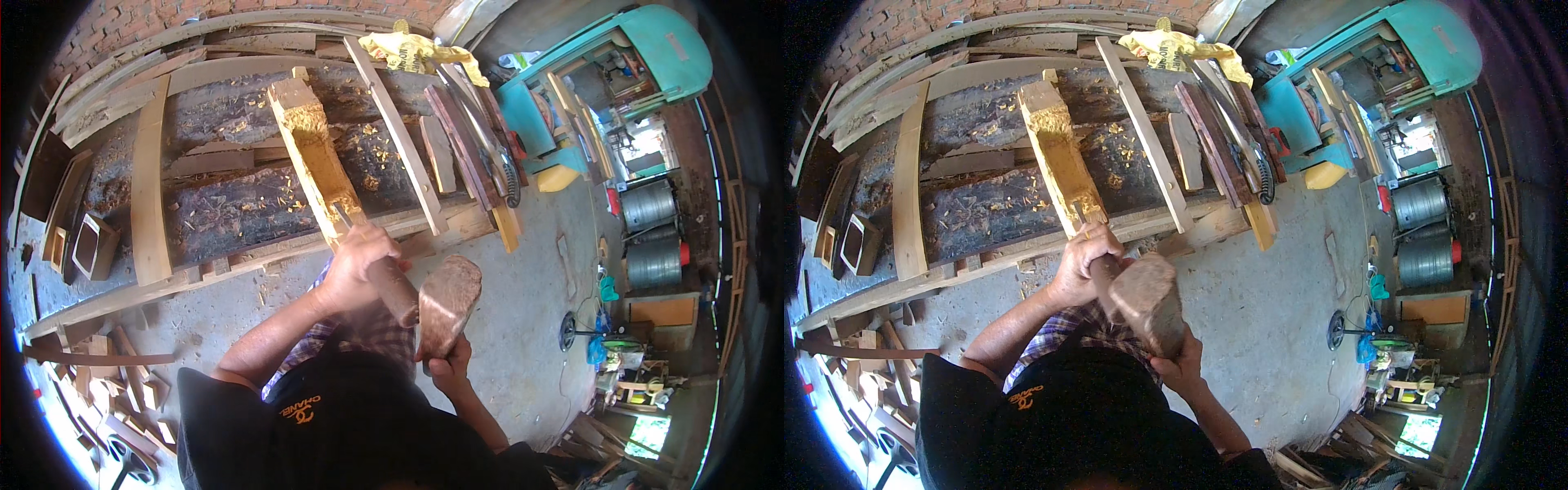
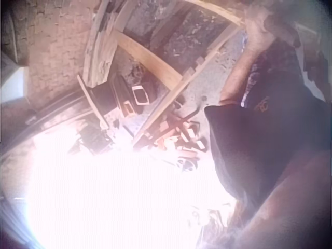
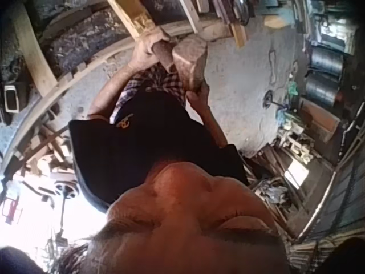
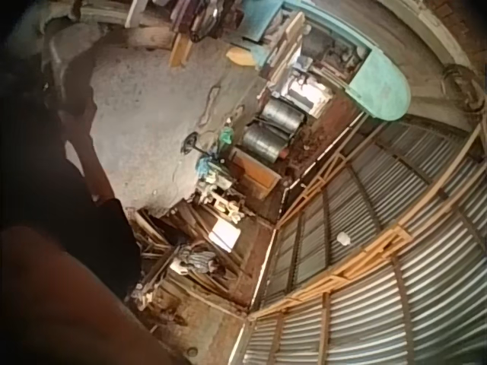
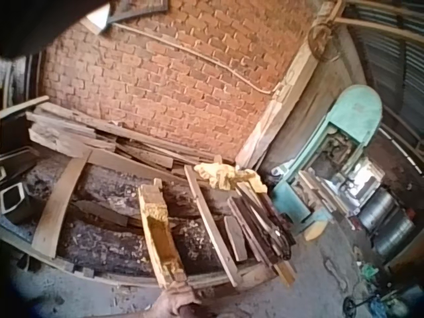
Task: The person carves a wooden piece on a workbench, holding a chisel against the wood and repeatedly striking it with a wooden mallet to hollow it out.
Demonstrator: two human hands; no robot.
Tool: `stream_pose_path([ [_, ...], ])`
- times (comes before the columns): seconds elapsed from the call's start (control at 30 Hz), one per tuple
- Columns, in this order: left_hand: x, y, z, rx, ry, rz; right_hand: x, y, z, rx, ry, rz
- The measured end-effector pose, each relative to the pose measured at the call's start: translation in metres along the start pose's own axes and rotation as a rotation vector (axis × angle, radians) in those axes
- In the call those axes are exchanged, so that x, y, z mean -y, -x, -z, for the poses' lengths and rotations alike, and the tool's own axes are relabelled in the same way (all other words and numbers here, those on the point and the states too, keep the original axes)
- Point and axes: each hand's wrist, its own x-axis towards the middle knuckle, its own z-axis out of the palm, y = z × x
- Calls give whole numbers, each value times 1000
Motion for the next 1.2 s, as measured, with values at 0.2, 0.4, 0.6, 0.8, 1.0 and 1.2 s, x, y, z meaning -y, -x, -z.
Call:
stream_pose_path([
  [0.2, 1, 5, -6, 65, -45, 39, -3, 10, -1, -53, -256, 425],
  [0.4, 4, 8, -13, 92, -113, -17, -11, 12, -4, -95, 74, 51],
  [0.6, 5, 10, -16, 94, -65, 33, -26, 17, -3, 6, 444, 406],
  [0.8, 8, 14, -19, 123, -125, 21, -23, 25, 1, -293, 72, 106],
  [1.0, 17, 11, -16, 86, -126, 27, -18, 18, -9, -143, 198, 17],
  [1.2, 26, -1, -5, 154, -223, 68, -10, 14, -4, -179, 91, -106],
])
